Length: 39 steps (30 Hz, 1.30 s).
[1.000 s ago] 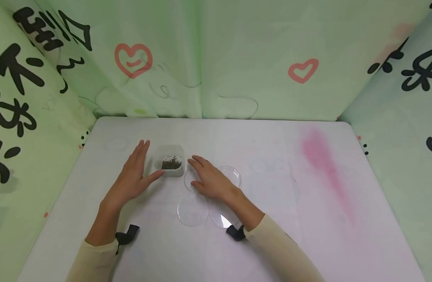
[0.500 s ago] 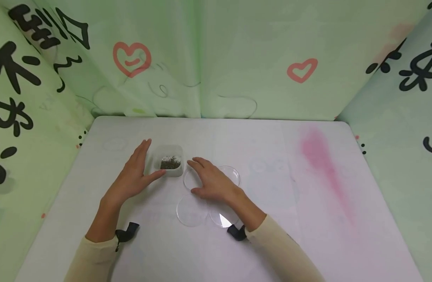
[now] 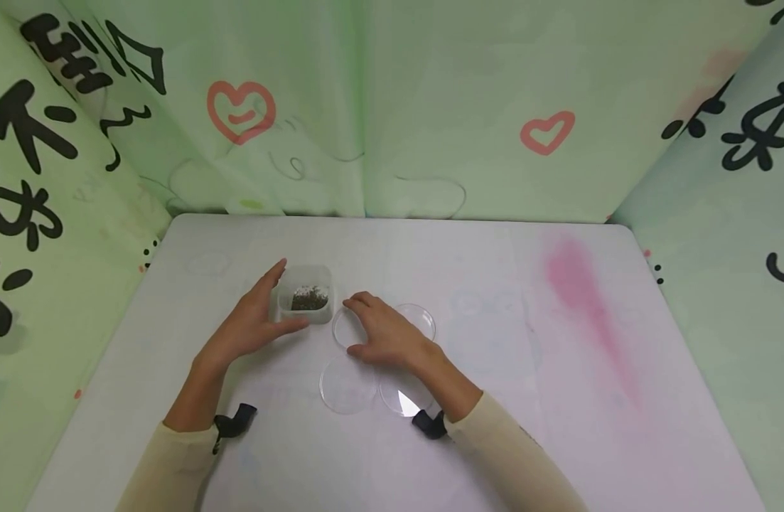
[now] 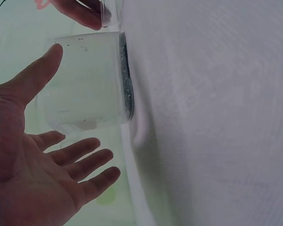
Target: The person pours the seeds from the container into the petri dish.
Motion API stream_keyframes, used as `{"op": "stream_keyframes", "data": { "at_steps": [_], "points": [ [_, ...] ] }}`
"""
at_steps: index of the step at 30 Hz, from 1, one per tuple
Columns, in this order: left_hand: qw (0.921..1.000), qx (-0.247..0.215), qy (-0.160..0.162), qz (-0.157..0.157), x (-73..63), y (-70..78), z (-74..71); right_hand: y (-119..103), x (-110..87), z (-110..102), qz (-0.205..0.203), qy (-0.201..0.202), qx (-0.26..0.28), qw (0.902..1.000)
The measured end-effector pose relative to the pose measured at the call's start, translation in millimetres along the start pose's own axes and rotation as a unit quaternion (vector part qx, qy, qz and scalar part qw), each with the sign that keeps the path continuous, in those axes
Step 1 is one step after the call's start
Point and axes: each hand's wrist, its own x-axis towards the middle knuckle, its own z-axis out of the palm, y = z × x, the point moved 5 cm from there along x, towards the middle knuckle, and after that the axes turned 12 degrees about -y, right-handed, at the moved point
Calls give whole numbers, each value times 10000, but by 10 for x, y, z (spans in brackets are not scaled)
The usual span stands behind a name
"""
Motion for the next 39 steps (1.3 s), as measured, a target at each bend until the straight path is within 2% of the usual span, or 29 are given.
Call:
{"op": "stream_keyframes", "data": {
  "at_steps": [7, 21, 29, 39],
  "points": [
    [9992, -275, 40, -284, 71, -55, -7, 15, 3, -16, 19, 23, 47, 10000],
    [9961, -736, 151, -458, 85, -87, -22, 39, -2, -36, 11, -146, 80, 9999],
    [9955, -826, 412, -193, 22, 0, -90, 33, 25, -78, -32, -261, -30, 9997],
    [9957, -708, 567, 171, -8, 144, -82, -2, 37, -113, -39, -303, -154, 9994]
  ]
}}
